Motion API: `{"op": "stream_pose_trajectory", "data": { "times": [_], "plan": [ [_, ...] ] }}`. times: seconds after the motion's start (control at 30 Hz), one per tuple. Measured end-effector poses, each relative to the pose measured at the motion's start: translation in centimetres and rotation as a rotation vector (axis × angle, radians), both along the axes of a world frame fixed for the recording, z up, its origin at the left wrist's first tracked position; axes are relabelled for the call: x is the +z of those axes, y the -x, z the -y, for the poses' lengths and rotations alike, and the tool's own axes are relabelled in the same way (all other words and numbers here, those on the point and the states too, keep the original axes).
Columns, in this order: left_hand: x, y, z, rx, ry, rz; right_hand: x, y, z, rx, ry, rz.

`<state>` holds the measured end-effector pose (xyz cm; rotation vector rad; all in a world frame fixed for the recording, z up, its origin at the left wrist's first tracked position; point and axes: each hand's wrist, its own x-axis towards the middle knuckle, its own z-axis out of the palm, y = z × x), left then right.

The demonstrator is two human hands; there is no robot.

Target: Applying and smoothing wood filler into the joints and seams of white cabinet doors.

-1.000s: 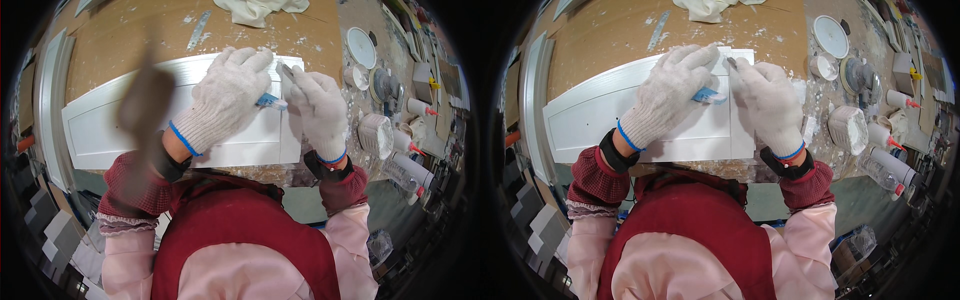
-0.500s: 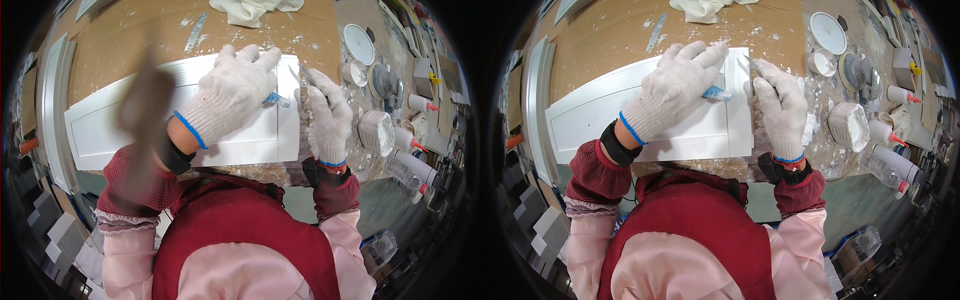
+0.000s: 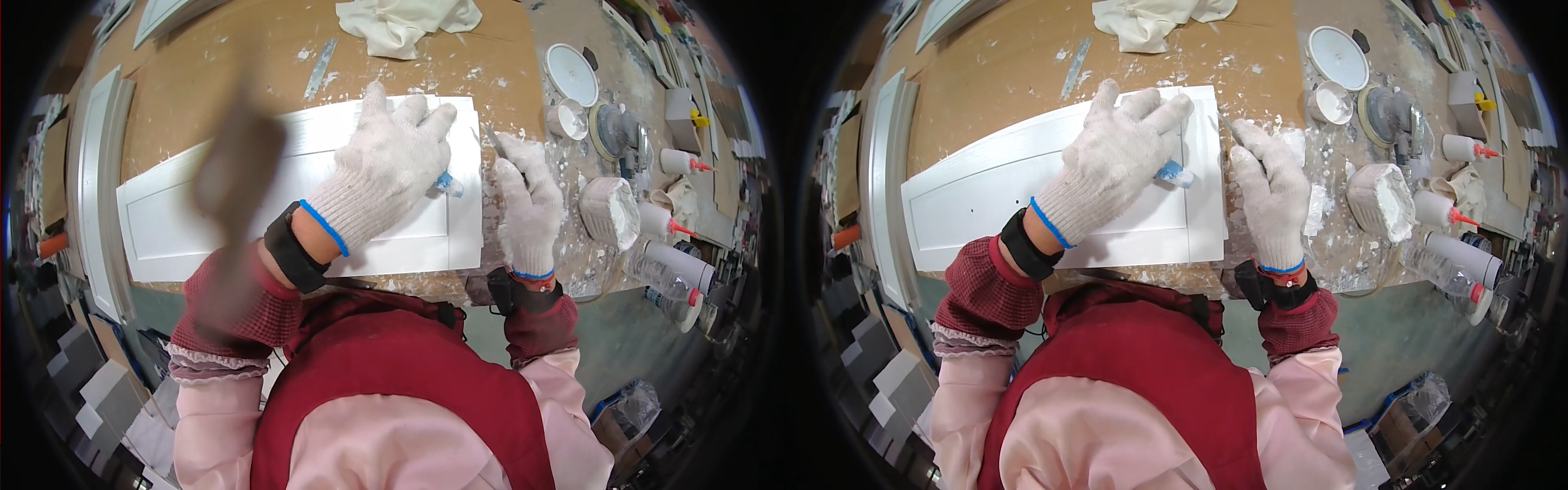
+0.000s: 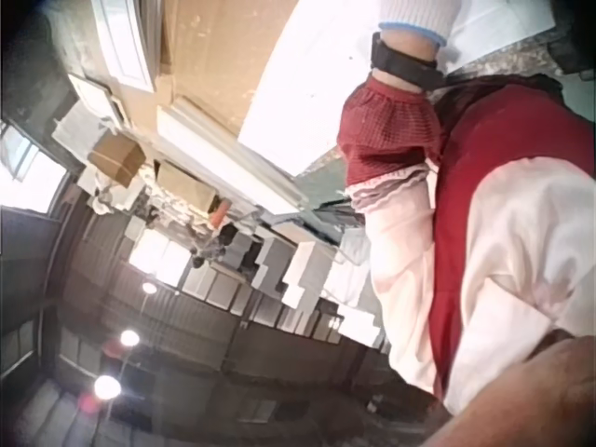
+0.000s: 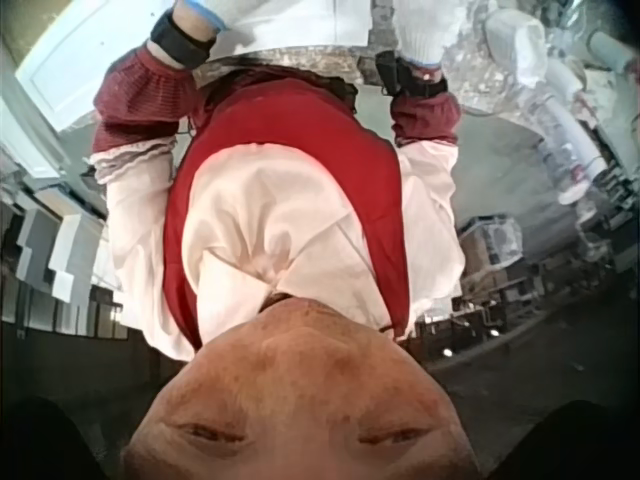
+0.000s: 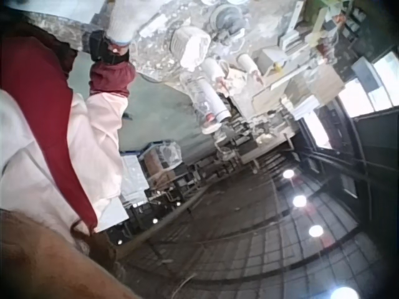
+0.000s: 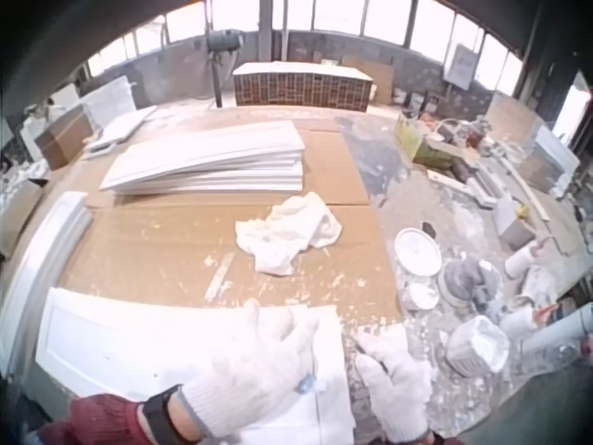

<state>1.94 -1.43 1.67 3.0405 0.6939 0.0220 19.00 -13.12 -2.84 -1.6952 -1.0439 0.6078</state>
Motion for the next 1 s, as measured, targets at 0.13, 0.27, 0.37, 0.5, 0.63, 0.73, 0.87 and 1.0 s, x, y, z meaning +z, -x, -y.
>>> {"op": "stream_pose_trajectory", "data": {
  "times": [0.13,0.27,0.37,0.5,0.63,0.73,0.87,1.0],
  "plan": [
    [0.6,0.0,0.7,0.038,0.108,-0.027,0.2,0.1,0.6,-0.009,0.026,-0.017],
    [0.7,0.2,1.6,0.184,0.202,0.014,0.6,0.1,1.1,-0.034,0.062,-0.053],
    [0.0,0.4,1.5,0.216,0.123,0.008,0.5,0.4,1.5,-0.021,0.064,-0.082],
    [0.3,0.4,0.9,0.131,0.188,-0.007,0.1,0.1,1.7,-0.001,0.062,-0.039],
    [0.4,0.4,0.7,0.085,0.155,-0.014,0.0,0.1,1.6,0.016,0.068,-0.041],
    [0.0,0.5,0.5,0.051,0.127,-0.038,-0.1,0.0,1.6,0.020,0.069,-0.052],
    [0.2,0.3,0.6,0.039,0.091,-0.078,0.0,0.0,1.6,0.019,0.072,-0.072],
    [-0.3,0.4,0.7,0.046,0.108,-0.010,0.3,0.0,1.5,0.001,0.077,-0.059]
  ]
}}
